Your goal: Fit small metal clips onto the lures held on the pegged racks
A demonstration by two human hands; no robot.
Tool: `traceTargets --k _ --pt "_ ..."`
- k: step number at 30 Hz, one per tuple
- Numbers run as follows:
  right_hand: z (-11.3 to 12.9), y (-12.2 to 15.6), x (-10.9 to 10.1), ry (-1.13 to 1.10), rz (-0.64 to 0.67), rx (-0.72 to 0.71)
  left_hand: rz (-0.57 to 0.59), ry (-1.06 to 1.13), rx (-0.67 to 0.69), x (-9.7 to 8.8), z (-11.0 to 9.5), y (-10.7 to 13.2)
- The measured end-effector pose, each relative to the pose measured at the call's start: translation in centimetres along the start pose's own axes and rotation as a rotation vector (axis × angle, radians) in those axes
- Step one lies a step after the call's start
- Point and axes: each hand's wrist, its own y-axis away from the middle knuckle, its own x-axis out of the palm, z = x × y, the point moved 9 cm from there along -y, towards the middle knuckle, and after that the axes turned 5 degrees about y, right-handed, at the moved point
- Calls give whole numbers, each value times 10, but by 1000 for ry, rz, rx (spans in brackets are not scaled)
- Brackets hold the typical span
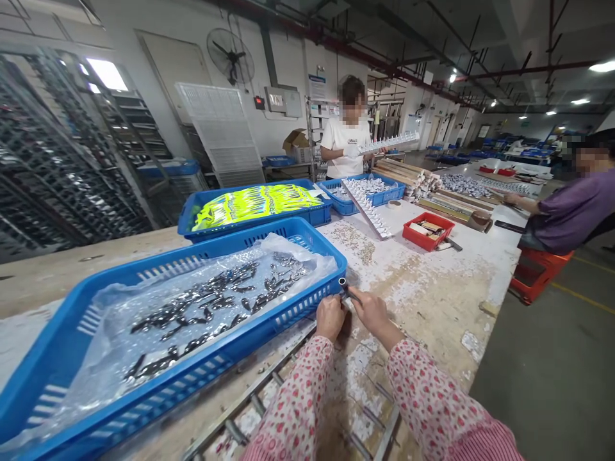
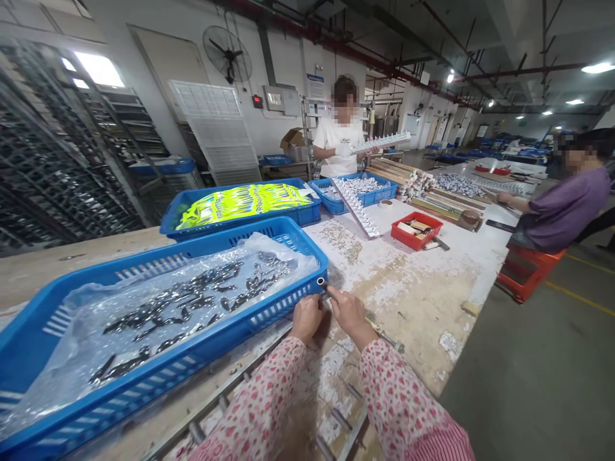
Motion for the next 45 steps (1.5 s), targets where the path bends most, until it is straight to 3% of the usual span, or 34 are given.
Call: traceTargets --k 2,6,11,15,20,26,30,35,40,43,45 --pt "2 0 2 14 33 -7 0 3 -2 -1 0 0" --pt "6 0 -11 -46 -77 -34 -2 14 -8 -2 -1 0" --pt "1 0 0 2 52 7 -4 23 -22 -3 0 0" --pt "1 0 -12 -41 -90 -28 -1 28 -31 -3 1 -1" --pt "-14 0 16 61 72 32 -7 30 -53 -4 3 -1" --pt "-20 -1 -5 -210 -153 -11 4 38 -62 -1 4 -1" --pt "-22 -6 4 -139 32 30 4 35 -73 -2 4 -1" --pt "-16 -6 -13 -166 -134 -8 10 37 -61 -3 3 -1" --pt "-13 -4 2 -3 66 39 13 31 -73 -3 5 -2" --pt "-5 -4 -10 -29 -36 -16 19 34 -68 -1 5 -3" --pt "-3 -5 -10 -13 -31 -22 18 34 -69 0 6 -3"
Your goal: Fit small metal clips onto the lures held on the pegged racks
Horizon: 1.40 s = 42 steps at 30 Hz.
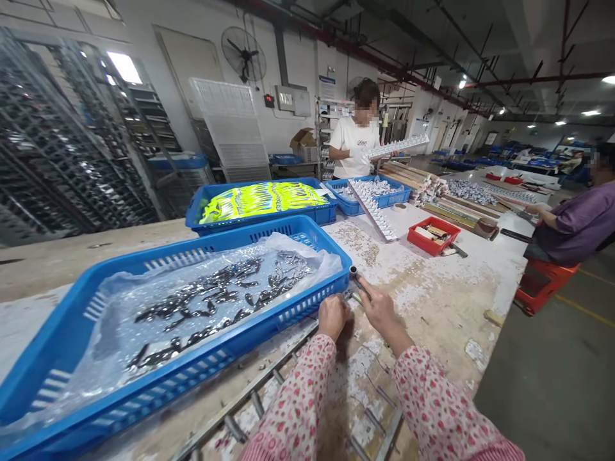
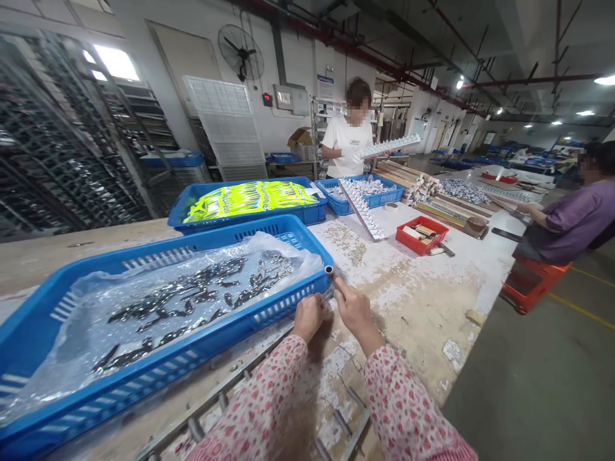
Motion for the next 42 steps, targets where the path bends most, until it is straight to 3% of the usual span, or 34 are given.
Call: traceTargets --k 4,8,13,17,22,26,31,36,40,42 --pt "-2 -3 9 76 123 36 -2 -2 -9 -2 0 1" --pt "2 -3 -4 14 0 -3 7 2 -12 -2 -1 1" --pt "-3 0 9 38 135 27 1 2 -25 -2 0 1" --pt "0 1 -2 -63 2 -4 8 8 -12 0 1 1" --pt "-8 4 9 7 149 45 6 10 -18 -2 1 0" --pt "-4 5 -5 -64 -14 -7 13 15 -5 -2 0 1" --pt "3 7 11 57 160 -18 6 16 -10 -2 1 0" --pt "6 8 -3 -28 -2 -44 7 22 -8 -1 2 0" --pt "3 8 11 9 107 -21 3 22 -11 -1 2 -1" --pt "7 7 9 -27 65 -57 3 23 -6 -2 2 -1"
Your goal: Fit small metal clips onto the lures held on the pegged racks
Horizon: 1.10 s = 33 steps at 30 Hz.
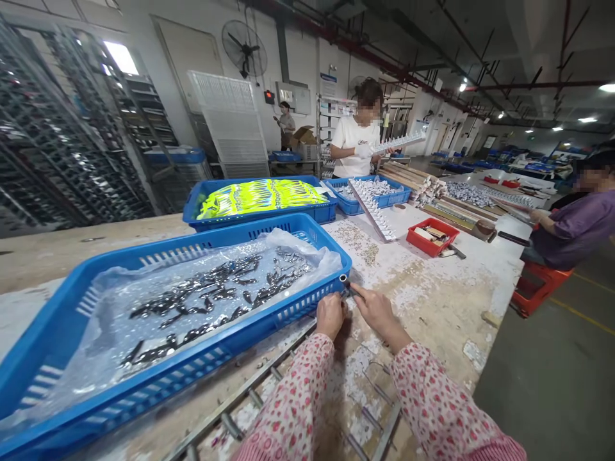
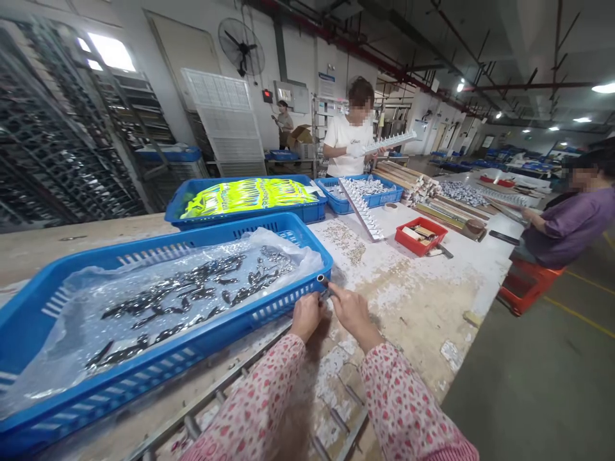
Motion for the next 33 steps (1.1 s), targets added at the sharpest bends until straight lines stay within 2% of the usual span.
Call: traceTargets --k 3,4,8,12,17,18,20,23,25,27,29,33 --pt "2 1 -10 -76 -149 -21 -2 4 4 -1 0 0" --pt "0 1 -8 -75 -150 -2 -3 5 2 -1 0 0" --pt "-8 1 5 -18 -16 67 -10 10 1 -3 0 1" --pt "-6 2 -9 -105 -173 31 -17 11 3 -3 0 1" --pt "-14 3 5 -66 8 108 -36 10 15 -4 -1 0" --pt "-16 3 -1 -107 -8 123 -37 11 24 -4 -1 1" --pt "-23 7 -21 -277 -119 128 -37 15 48 -5 -2 3" --pt "-44 24 -52 -596 -291 164 -68 11 90 -9 -3 8" --pt "-65 41 -59 -755 -339 265 -105 -6 139 -14 -9 12" --pt "-87 60 -57 -861 -361 383 -125 -16 196 -18 -18 14" --pt "-103 77 -52 -925 -374 465 -97 2 245 -18 -28 15" --pt "-120 100 -41 -1003 -369 549 79 52 277 -4 -35 14"
